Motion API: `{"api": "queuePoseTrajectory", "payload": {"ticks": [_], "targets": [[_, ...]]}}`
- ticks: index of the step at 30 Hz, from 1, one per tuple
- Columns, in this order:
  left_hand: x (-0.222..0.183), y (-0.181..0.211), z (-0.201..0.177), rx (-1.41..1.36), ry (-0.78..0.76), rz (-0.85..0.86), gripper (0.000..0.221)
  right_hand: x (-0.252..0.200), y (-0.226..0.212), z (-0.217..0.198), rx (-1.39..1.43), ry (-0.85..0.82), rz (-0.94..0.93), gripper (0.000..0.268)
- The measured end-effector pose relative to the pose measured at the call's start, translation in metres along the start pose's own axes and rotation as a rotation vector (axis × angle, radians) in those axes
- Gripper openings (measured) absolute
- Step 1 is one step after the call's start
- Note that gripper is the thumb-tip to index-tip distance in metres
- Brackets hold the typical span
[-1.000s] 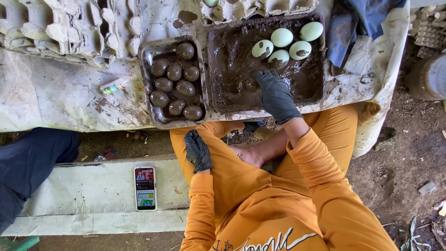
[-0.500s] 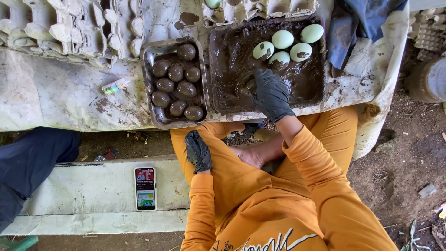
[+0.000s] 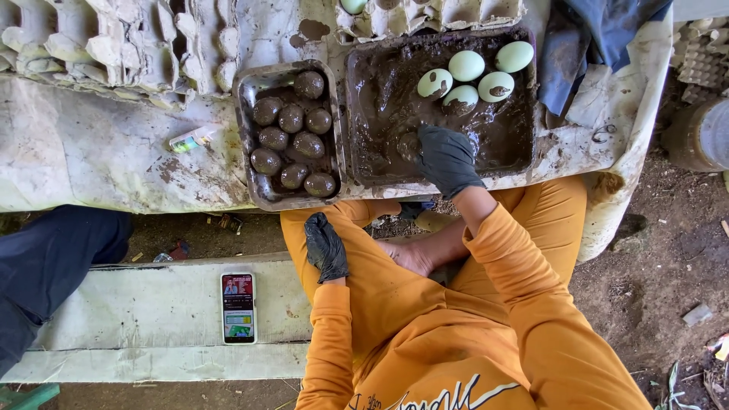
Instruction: The person is manually coating duck eggs with a thick mud mixture and then placing them into a tray for storage or further processing.
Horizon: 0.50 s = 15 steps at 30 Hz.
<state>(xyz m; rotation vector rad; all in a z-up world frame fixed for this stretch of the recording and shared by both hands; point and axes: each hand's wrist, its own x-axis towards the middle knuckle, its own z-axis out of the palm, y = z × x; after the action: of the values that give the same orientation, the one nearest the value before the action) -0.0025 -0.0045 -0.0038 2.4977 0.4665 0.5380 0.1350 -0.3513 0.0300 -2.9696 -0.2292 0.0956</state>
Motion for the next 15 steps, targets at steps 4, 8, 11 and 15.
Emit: {"api": "queuePoseTrajectory", "payload": {"ticks": [4, 8, 11, 15], "targets": [[-0.013, -0.028, 0.013, 0.394, -0.092, 0.262, 0.038, 0.002, -0.043, -0.103, 0.127, 0.023, 0.004, 0.071], [-0.005, -0.005, 0.005, 0.095, -0.003, -0.026, 0.028, -0.008, -0.048, -0.127, 0.006, -0.046, 0.097, 0.084], [-0.004, -0.004, 0.004, 0.115, 0.019, 0.079, 0.032, -0.003, -0.049, -0.093, 0.031, -0.071, 0.128, 0.086], [-0.002, 0.001, -0.004, 0.206, -0.05, 0.124, 0.032, 0.004, -0.053, -0.109, 0.157, 0.014, -0.134, 0.077]]}}
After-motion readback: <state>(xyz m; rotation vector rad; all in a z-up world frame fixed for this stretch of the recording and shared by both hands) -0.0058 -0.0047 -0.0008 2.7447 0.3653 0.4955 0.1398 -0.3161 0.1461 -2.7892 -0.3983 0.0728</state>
